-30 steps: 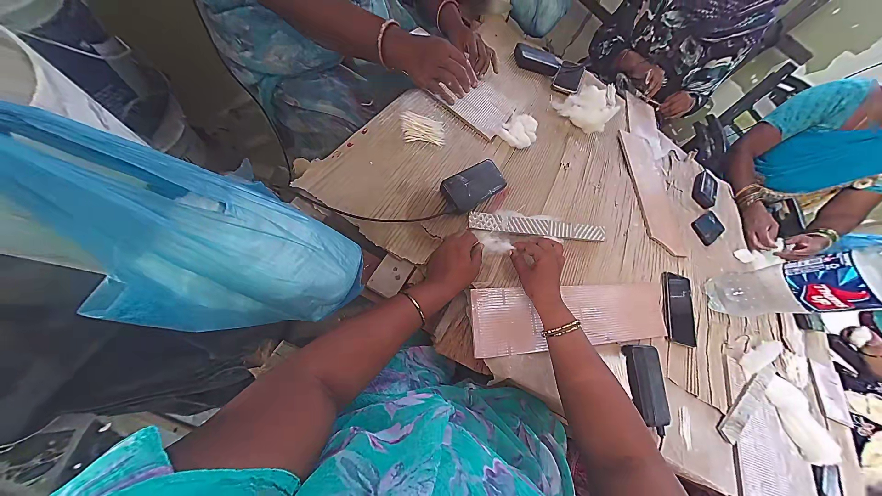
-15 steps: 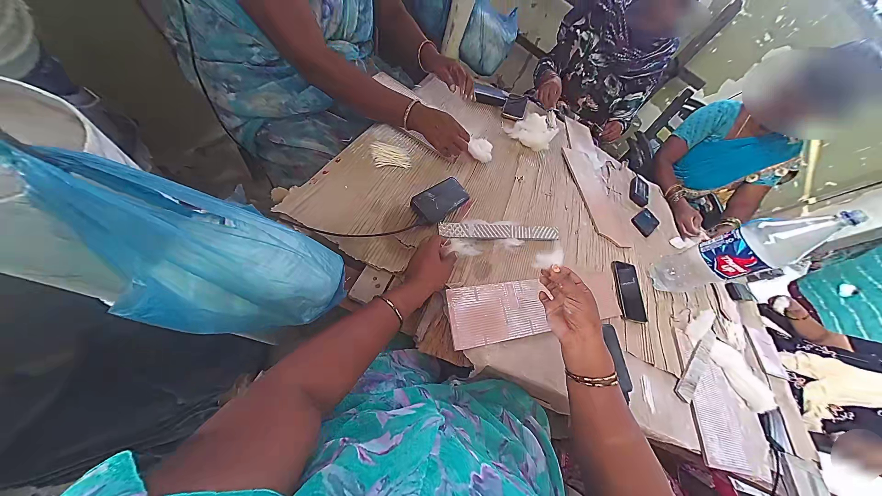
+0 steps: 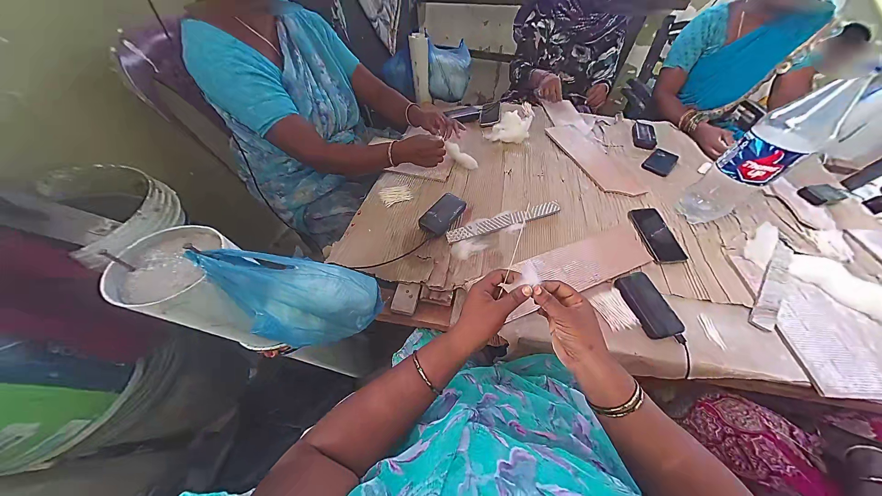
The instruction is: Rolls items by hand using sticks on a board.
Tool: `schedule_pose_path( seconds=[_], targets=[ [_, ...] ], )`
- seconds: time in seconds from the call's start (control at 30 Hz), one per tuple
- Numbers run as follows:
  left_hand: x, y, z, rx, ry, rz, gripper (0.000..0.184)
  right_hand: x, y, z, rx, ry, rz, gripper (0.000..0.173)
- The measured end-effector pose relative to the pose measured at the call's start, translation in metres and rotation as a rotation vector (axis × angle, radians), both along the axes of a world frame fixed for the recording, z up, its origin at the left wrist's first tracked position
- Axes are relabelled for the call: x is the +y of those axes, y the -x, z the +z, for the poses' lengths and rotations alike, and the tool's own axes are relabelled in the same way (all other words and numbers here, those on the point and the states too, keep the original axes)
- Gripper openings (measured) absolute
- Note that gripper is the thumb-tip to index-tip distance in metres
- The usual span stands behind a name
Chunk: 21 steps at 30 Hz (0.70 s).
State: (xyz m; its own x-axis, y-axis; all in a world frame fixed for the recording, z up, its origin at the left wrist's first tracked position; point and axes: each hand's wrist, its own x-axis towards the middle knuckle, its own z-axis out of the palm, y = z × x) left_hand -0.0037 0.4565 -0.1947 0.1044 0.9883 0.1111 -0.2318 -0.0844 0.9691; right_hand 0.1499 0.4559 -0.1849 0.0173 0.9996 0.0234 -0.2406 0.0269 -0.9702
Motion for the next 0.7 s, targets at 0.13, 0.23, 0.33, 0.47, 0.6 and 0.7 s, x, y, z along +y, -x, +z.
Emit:
schedule_pose_path(
  seconds=[0.13, 0.23, 0.33, 0.47, 0.6, 0.7],
  targets=[
    [-0.009, -0.009, 0.002, 0.100, 0.003, -0.002, 0.004, -0.007, -0.014, 0.001, 0.080, 0.071, -0.111, 0.015],
    [-0.014, -0.015, 0.006, 0.175, 0.042, -0.026, 0.005, -0.012, -0.031, -0.001, 0.000, -0.006, -0.040, 0.009],
    [-0.017, -0.023, 0.008, 0.267, 0.057, -0.046, 0.007, -0.017, -0.043, -0.002, -0.144, -0.078, 0.042, 0.013],
    [-0.019, -0.032, 0.010, 0.325, 0.058, -0.045, 0.007, -0.019, -0.054, -0.005, -0.088, -0.050, -0.048, 0.009],
    [-0.019, -0.039, 0.011, 0.321, 0.062, -0.051, 0.007, -0.021, -0.064, -0.009, -0.032, -0.017, -0.023, 0.006],
    [-0.016, -0.042, 0.008, 0.304, 0.085, -0.076, 0.008, -0.021, -0.066, -0.012, -0.106, -0.025, 0.041, 0.010]
  ],
)
